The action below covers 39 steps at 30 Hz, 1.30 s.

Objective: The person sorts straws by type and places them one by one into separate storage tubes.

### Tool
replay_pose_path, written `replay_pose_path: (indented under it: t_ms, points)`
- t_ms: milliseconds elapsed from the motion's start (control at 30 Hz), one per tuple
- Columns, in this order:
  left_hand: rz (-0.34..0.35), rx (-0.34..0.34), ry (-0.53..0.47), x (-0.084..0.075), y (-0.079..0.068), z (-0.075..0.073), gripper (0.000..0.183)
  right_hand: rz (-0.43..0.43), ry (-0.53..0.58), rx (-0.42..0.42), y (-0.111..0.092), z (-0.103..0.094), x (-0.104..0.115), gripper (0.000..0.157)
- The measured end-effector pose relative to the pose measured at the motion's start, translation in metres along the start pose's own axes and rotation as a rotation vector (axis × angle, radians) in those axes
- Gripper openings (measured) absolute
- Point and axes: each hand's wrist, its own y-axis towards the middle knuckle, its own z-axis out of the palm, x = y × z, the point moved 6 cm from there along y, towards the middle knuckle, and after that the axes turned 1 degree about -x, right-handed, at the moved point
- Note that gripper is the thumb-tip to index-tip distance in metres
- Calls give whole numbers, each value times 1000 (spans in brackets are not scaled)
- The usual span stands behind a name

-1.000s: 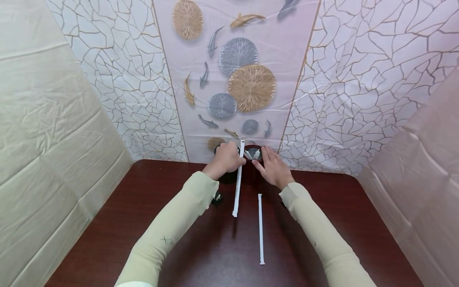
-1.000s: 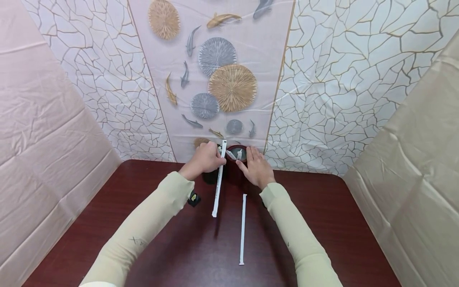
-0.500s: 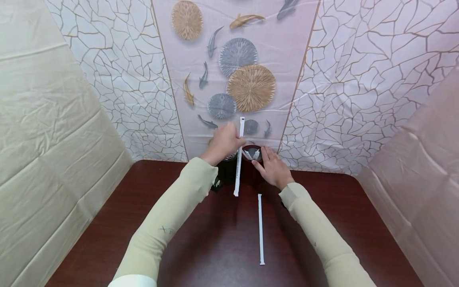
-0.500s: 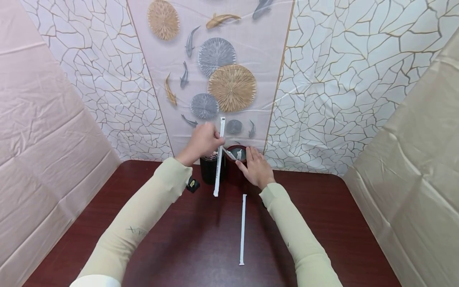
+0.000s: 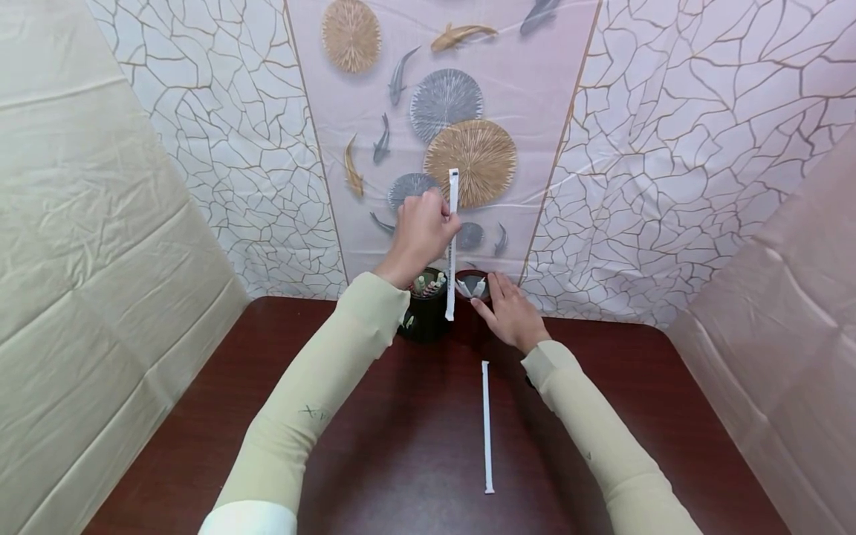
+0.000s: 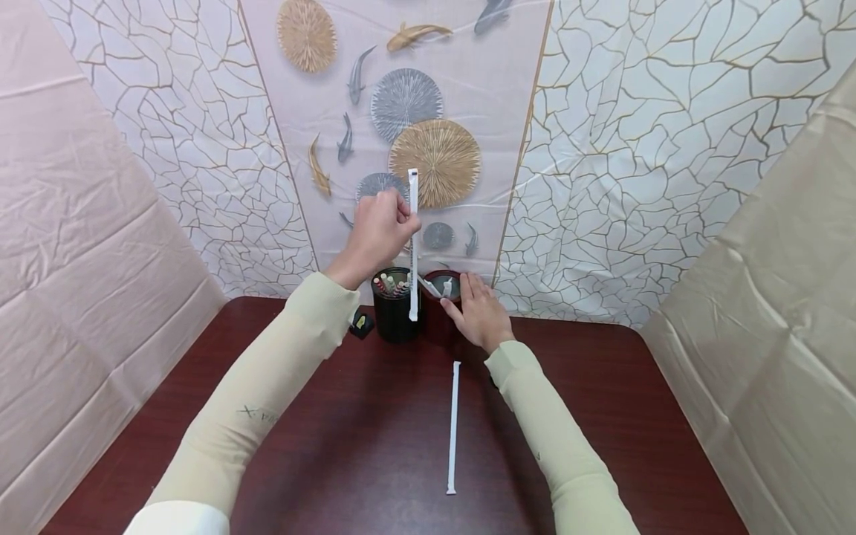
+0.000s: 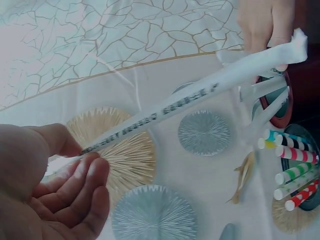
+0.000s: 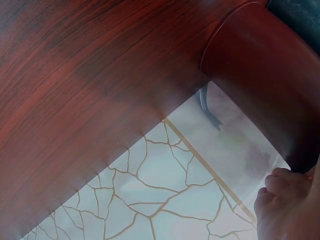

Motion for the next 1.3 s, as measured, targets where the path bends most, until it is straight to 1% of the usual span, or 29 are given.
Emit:
replay_pose_path:
  t_ms: [67, 100, 233, 500, 600, 700, 767, 867, 1033, 1167, 1300]
  points:
    - [16, -35, -5, -3, 2, -4, 11, -1, -1, -3, 0, 0, 0, 91]
    - [24, -49, -10, -4, 4, -6, 9, -1, 2, -4, 0, 0, 0, 91]
    - [61, -112, -12, -9, 9, -12, 9, -2, 8, -12, 0, -2, 0, 90]
    - [96, -203, -81, -15, 14, -22, 11, -7, -7, -16, 0, -1, 1, 90]
    - [101, -230, -112, -14, 15, -23, 12, -6, -7, -12, 1, 0, 1, 90]
    - [96, -238, -131, -11, 15, -19, 12, -1, -9, -7, 0, 0, 1, 90]
    - [92, -233, -138, -8, 15, -14, 11, 2, -8, -4, 0, -1, 1, 90]
    - [75, -218, -157, -1, 12, -1, 11, 5, -6, -2, 0, -1, 2, 89]
    - [40, -192, -181, 12, 5, 29, 10, 5, -2, -4, 0, -1, 1, 88]
    - [38, -170, -161, 21, -1, 52, 10, 6, -4, -12, 0, -2, 1, 87]
    - [22, -128, -100, 28, -6, 69, 15, 2, 4, -13, -1, -4, 1, 87]
